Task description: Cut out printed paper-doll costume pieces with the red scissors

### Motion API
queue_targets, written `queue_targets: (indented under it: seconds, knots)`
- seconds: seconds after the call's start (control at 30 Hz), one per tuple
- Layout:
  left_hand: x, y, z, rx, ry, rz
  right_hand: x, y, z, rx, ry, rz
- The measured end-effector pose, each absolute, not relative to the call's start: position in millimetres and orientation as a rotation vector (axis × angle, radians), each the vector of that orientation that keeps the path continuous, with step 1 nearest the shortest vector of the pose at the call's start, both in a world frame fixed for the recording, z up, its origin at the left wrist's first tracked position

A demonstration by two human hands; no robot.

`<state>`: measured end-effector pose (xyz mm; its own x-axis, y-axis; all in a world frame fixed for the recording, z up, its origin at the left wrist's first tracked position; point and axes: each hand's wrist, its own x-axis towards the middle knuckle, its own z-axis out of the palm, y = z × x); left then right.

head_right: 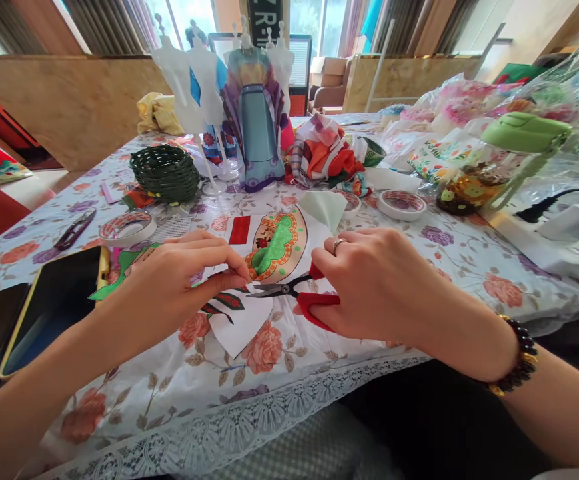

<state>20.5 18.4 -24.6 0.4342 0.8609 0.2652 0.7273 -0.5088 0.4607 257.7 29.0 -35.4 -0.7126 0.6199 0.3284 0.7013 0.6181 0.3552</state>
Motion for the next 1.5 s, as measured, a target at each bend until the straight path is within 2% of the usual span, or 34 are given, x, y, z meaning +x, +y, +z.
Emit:
queue_targets:
  seconds: [1.5]
  knots:
    - [30.1, 16.8, -24.2, 2.340, 1.473, 0.531, 262.8, 25.7, -30.0, -1.094, -2.672, -0.830]
